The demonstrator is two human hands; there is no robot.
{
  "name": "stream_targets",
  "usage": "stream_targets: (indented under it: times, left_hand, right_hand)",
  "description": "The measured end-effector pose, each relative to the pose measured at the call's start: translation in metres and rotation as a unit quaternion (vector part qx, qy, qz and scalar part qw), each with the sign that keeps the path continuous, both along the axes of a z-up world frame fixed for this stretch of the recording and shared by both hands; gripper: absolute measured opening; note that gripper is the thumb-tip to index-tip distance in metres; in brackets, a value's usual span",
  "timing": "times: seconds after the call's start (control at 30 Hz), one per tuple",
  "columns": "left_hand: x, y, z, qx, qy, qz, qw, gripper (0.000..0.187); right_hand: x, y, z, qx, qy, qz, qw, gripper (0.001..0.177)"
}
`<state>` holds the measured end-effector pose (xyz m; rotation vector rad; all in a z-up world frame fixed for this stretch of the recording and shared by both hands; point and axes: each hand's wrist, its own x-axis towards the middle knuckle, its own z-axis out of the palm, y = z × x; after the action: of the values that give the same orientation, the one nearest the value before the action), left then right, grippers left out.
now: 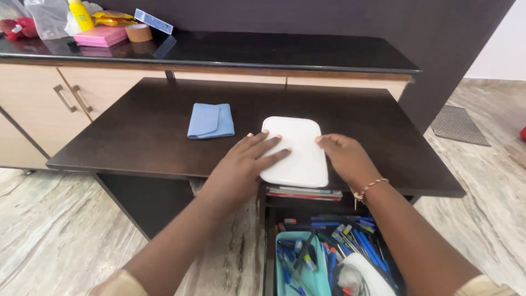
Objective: The person wipes a dark wooden desk with a blue cloth, then opens a drawer and removes a white container, a pen, an eraser, a pencil, a sharpener, and several other pens. They place these items on the desk surface.
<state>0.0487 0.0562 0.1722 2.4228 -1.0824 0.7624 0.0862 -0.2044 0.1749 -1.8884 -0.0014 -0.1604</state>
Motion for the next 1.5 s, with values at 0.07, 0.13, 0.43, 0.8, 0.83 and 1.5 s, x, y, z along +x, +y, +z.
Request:
stream_targets:
  times: [0.07, 0.13, 0.43, 0.8, 0.83, 1.5]
  left_hand:
    - [0.025, 0.011, -0.004, -0.003, 0.037, 0.004, 0.999, 0.079]
    - [0.044, 0.018, -0.013, 0.020, 0.045, 0.020, 0.999, 0.080]
    - [0.088, 0.038, -0.027, 0.080, 0.212, 0.095, 0.969, 0.079]
    - [0.100, 0.031, -0.042, 0.007, 0.152, 0.186, 0.971, 0.053]
    - [0.100, 0.031, -0.044, 0.007, 0.137, 0.204, 0.969, 0.050]
    - [0.064, 0.027, -0.031, -0.047, -0.015, 0.231, 0.972, 0.051]
  right_hand:
    - [0.015, 0.007, -0.006, -0.067, 0.041, 0.011, 0.997, 0.034]
    - [0.028, 0.013, -0.012, -0.140, 0.040, 0.019, 0.989, 0.033]
    - [0.047, 0.032, -0.014, -0.340, 0.066, -0.068, 0.936, 0.033]
    - [0.045, 0.038, -0.002, -0.281, 0.084, -0.109, 0.950, 0.031]
    - [0.045, 0.038, -0.003, -0.272, 0.082, -0.110, 0.953, 0.031]
    - [0.020, 0.040, -0.009, -0.300, -0.010, -0.099, 0.949, 0.025]
